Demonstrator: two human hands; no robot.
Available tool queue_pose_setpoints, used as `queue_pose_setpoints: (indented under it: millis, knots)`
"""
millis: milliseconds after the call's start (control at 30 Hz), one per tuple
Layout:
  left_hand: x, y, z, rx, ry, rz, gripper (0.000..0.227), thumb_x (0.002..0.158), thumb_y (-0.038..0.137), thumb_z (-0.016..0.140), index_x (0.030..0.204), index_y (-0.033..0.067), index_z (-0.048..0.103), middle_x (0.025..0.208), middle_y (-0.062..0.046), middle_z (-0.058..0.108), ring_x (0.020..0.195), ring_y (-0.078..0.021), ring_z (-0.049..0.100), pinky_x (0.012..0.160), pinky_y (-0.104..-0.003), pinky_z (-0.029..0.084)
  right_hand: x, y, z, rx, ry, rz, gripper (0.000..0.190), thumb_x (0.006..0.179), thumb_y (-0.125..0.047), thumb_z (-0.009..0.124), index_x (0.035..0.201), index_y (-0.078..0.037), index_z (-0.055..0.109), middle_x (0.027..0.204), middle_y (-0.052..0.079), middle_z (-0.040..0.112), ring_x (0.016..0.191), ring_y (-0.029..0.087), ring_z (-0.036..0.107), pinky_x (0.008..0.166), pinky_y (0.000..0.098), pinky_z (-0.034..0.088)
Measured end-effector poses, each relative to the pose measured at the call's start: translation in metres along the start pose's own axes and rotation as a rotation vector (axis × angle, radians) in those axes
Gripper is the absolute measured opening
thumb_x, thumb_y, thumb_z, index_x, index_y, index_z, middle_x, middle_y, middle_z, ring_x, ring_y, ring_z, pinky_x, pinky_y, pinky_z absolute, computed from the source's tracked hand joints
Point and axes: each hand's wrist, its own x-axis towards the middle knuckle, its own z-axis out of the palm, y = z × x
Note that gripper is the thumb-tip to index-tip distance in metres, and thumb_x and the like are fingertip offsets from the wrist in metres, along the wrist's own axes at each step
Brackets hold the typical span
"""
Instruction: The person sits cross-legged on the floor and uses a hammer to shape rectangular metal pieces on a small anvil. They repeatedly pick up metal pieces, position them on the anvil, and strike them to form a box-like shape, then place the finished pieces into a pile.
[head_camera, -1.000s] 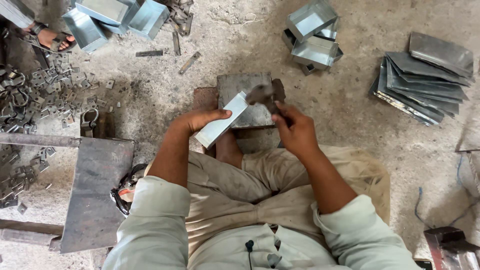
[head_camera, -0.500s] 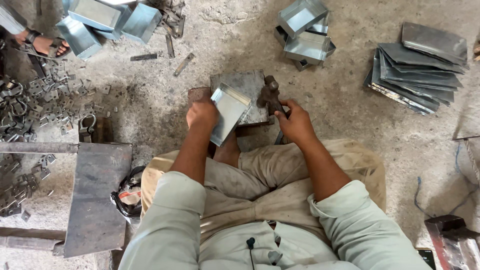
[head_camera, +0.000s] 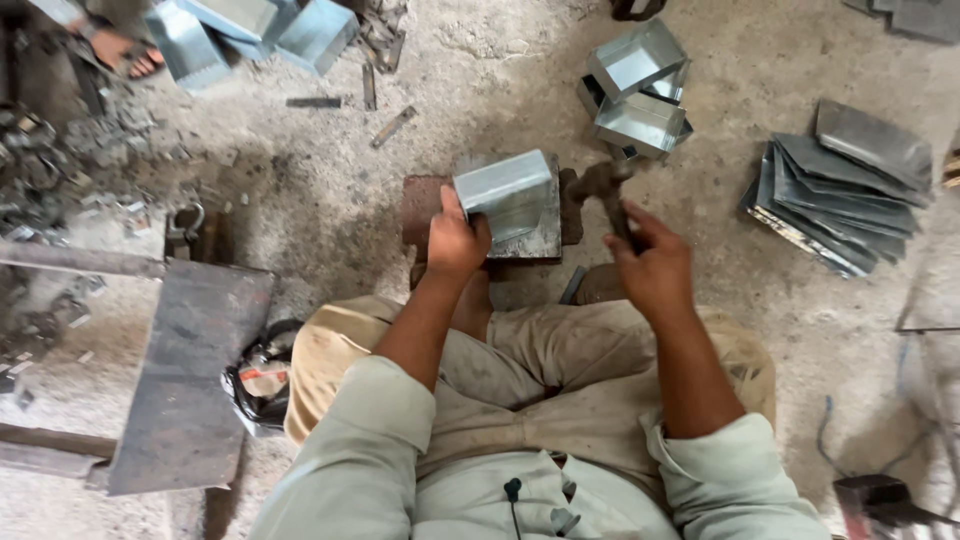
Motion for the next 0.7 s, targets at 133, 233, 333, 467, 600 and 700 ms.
queue_pose_setpoints:
  millis: [133,233,333,467,600,700]
  knots:
    - [-0.005,-0.016,0.018,-0.024,-0.057,-0.028,0.052,0.088,0.008,0.065,0.131,-0.0084,0.041,0.071,-0.028,0.065,0.063,-0.0504,0.063,0.057,-0.058,0.052,-0.014,-0.047,-0.032,0.240,0.132,-0.250,0.044,0.097,-0.002,0.080,0.138,-0.005,0.066,0.104,0.009,0.073,0.077,0.008,0.065,0.064,0.0220,0.053]
    - [-0.007,-0.025,0.024,-0.013,-0.039,0.074,0.057,0.088,0.008,0.065,0.133,-0.0120,0.036,0.071,-0.028,0.064,0.061,-0.0502,0.062,0.056,-0.058,0.051,-0.016,-0.083,-0.031,0.434,0.139,-0.551,0.038,0.103,0.000,0.078,0.137,-0.008,0.065,0.104,0.008,0.072,0.076,0.005,0.065,0.062,0.0192,0.053]
    - [-0.011,-0.027,0.033,0.001,-0.010,0.105,0.061,0.086,0.011,0.068,0.132,-0.0118,0.035,0.073,-0.028,0.065,0.064,-0.0496,0.063,0.057,-0.057,0.051,-0.004,-0.108,-0.003,0.360,0.074,-0.681,0.036,0.103,-0.005,0.077,0.136,-0.010,0.064,0.103,0.008,0.072,0.083,0.008,0.068,0.069,0.0221,0.058]
    - [-0.010,-0.029,0.035,0.015,-0.072,0.032,0.064,0.086,0.014,0.069,0.135,-0.0098,0.036,0.077,-0.026,0.067,0.067,-0.0476,0.065,0.060,-0.054,0.054,0.001,-0.124,0.027,0.036,-0.168,-0.626,0.040,0.098,-0.009,0.079,0.136,-0.004,0.066,0.121,0.014,0.074,0.100,0.017,0.074,0.085,0.0281,0.060]
    - [-0.006,-0.029,0.033,0.087,-0.087,0.007,0.074,0.088,0.017,0.071,0.142,-0.0107,0.029,0.072,-0.027,0.065,0.065,-0.0479,0.065,0.062,-0.056,0.054,-0.005,-0.104,0.028,0.151,-0.139,-0.463,0.041,0.096,-0.006,0.079,0.135,-0.001,0.067,0.119,0.015,0.074,0.092,0.016,0.071,0.079,0.0277,0.058]
    - [0.000,-0.021,0.021,-0.038,0.003,-0.028,0.078,0.091,0.005,0.062,0.155,-0.0057,0.019,0.070,-0.022,0.065,0.058,-0.0440,0.064,0.054,-0.052,0.054,-0.019,-0.067,0.019,0.355,-0.017,-0.125,0.046,0.095,-0.005,0.075,0.138,-0.002,0.061,0.099,0.013,0.072,0.070,0.014,0.063,0.059,0.0270,0.049]
